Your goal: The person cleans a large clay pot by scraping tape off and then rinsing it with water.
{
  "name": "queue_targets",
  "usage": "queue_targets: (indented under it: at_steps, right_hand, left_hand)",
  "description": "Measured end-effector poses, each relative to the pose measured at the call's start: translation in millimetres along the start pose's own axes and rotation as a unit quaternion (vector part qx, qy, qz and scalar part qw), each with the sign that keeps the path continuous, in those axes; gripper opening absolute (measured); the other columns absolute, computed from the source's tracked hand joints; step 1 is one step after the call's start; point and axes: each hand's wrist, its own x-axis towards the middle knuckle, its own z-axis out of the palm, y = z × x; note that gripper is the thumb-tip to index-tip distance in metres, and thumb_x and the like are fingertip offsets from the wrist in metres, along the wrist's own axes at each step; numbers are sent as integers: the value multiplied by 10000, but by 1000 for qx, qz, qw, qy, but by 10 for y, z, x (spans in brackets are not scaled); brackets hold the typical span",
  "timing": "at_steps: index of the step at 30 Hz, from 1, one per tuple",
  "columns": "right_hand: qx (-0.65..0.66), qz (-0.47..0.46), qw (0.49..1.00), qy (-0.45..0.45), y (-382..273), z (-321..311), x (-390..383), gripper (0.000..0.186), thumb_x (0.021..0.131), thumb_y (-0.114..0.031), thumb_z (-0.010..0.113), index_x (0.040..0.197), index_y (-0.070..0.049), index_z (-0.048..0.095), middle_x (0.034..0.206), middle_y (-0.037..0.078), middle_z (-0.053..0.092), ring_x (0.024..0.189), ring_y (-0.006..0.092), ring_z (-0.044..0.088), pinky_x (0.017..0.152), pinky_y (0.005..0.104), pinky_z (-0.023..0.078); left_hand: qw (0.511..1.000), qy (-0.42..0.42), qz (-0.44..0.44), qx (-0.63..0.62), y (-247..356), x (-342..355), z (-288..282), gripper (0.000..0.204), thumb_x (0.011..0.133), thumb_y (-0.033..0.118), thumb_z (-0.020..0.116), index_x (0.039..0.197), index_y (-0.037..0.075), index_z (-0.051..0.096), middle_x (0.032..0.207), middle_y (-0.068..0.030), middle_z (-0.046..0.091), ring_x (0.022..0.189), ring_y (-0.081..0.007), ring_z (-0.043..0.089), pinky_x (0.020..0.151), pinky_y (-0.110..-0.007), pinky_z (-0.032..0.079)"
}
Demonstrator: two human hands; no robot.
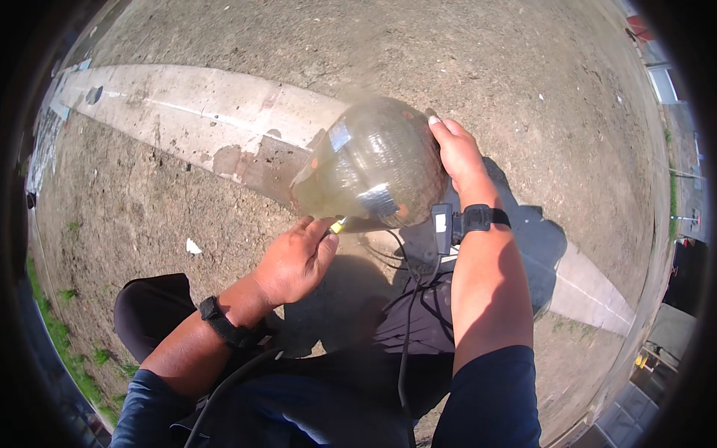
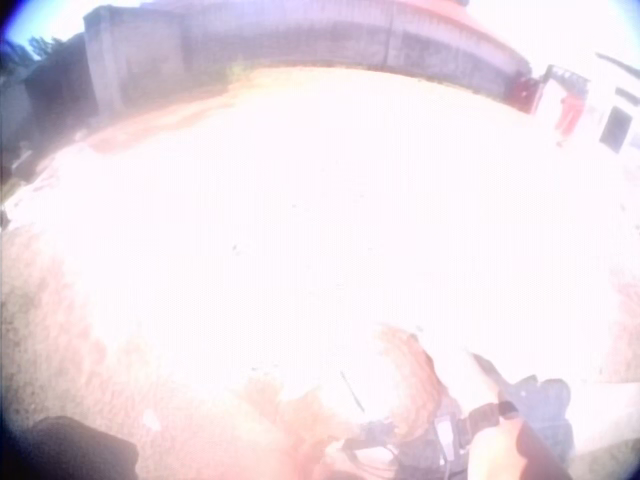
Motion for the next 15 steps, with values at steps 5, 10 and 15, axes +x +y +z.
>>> queue_targets:
  at_steps: [5,10,15]
  right_hand:
    - [17,-17,1000,4,77,-24,42,387,1035,-361,564,1189,-21,668,1129,63,689,1056,153,609,948,308,455]
    - [16,-11,1000,-3,13,2,-22,390,1035,-360,562,1200,-22,666,1140,69,687,1061,158,608,951,313,455]
    - [0,-7,1000,0,-30,18,-57,395,1035,-360,562,1213,-21,661,1144,73,683,1060,161,603,952,315,452]
  left_hand:
    - [1000,16,-9,14,14,67,150,356,1020,246,527,1264,-10,553,1028,-247,618,939,-447,624,833,-495,524]
    - [999,39,21,12,29,168,143,371,1024,263,532,1282,-3,549,1000,-240,609,913,-443,624,818,-496,527]
    - [1000,17,10,19,139,223,109,361,1024,260,531,1285,13,553,1008,-243,610,890,-443,636,808,-495,536]
